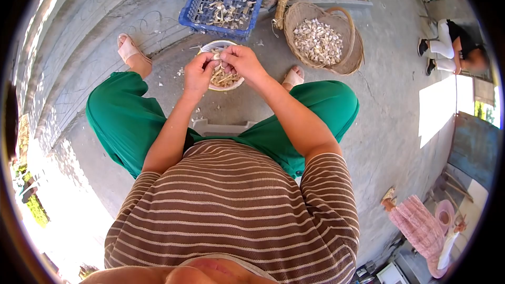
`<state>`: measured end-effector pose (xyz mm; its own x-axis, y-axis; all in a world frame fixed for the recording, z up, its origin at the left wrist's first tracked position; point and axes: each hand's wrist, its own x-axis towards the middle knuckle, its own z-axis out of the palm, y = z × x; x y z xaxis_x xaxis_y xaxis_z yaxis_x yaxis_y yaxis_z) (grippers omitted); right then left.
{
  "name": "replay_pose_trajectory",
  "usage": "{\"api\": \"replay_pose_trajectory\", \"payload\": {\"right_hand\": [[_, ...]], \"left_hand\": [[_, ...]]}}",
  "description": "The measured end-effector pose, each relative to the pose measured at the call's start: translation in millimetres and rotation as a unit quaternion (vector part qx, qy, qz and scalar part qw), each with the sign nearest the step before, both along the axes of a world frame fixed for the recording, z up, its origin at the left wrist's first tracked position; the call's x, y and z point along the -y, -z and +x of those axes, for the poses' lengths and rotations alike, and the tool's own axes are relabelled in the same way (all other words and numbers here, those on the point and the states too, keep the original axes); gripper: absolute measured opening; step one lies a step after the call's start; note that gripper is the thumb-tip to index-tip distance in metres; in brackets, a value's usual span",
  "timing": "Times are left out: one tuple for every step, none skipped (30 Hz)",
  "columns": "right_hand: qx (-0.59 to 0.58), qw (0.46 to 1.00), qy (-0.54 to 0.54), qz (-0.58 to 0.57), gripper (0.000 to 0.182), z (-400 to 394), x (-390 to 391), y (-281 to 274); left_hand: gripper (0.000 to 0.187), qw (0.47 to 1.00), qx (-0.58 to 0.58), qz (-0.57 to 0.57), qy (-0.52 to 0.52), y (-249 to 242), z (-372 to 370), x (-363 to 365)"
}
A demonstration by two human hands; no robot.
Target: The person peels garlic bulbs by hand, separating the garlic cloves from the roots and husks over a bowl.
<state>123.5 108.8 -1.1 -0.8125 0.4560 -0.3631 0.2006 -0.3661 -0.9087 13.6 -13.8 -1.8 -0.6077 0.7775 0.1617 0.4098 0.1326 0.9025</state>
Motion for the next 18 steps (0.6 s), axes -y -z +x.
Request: {"api": "replay_pose_trajectory", "payload": {"right_hand": [[0.007,0.999,-0.007,-0.032,0.015,2,-1,2],[0.014,0.998,-0.013,-0.063,0.015,3,-2,3],[0.014,0.998,-0.013,-0.062,0.015,3,-2,4],[0.008,0.998,-0.017,-0.06,0.016,3,-1,5],[0.003,0.998,-0.021,-0.057,0.017,3,-1,6],[0.002,0.998,-0.019,-0.055,0.017,2,1,3],[-0.005,0.998,0.014,-0.062,0.015,0,5,0],[-0.012,0.996,0.048,-0.069,0.014,-1,7,-2],[-0.01,0.996,0.053,-0.067,0.014,0,6,1],[-0.027,0.99,0.087,-0.108,0.015,0,3,7],[-0.043,0.98,0.12,-0.149,0.015,0,-1,12],[-0.044,0.972,0.156,-0.17,0.016,1,-6,15],[-0.043,0.972,0.159,-0.169,0.016,3,-11,18],[-0.058,0.958,0.217,-0.177,0.017,5,-17,20],[-0.074,0.942,0.272,-0.184,0.019,6,-26,24],[-0.11,0.913,0.34,-0.2,0.02,11,-40,31],[-0.146,0.877,0.404,-0.215,0.022,17,-57,36],[-0.181,0.842,0.454,-0.229,0.022,26,-77,40]], "left_hand": [[0.01,1.0,0.0,0.0,0.001,-1,0,1],[0.011,1.0,-0.015,0.003,0.011,-2,0,2],[0.011,0.999,-0.031,0.006,0.021,-3,-1,2],[0.011,0.999,-0.032,0.007,0.022,-2,-2,2],[0.011,0.999,-0.016,0.012,0.026,0,-2,2],[0.01,0.999,-0.001,0.017,0.031,-1,-2,1],[0.01,0.999,0.0,0.02,0.035,-2,-2,1],[0.009,0.999,0.002,0.004,0.037,-2,0,2],[0.009,0.999,0.004,-0.012,0.039,-3,1,2],[0.009,0.999,0.006,-0.01,0.044,-2,1,2],[0.01,0.999,0.019,-0.024,0.038,0,1,2],[0.01,0.998,0.032,-0.039,0.031,2,1,2],[0.01,0.998,0.034,-0.038,0.033,5,1,2],[0.009,0.998,0.028,-0.055,0.027,7,0,2],[0.009,0.997,0.023,-0.071,0.018,11,-2,2],[0.009,0.997,0.022,-0.07,0.015,18,-3,2],[0.008,0.997,-0.005,-0.073,0.017,25,-4,2],[0.007,0.996,-0.032,-0.075,0.019,31,-6,2]]}}
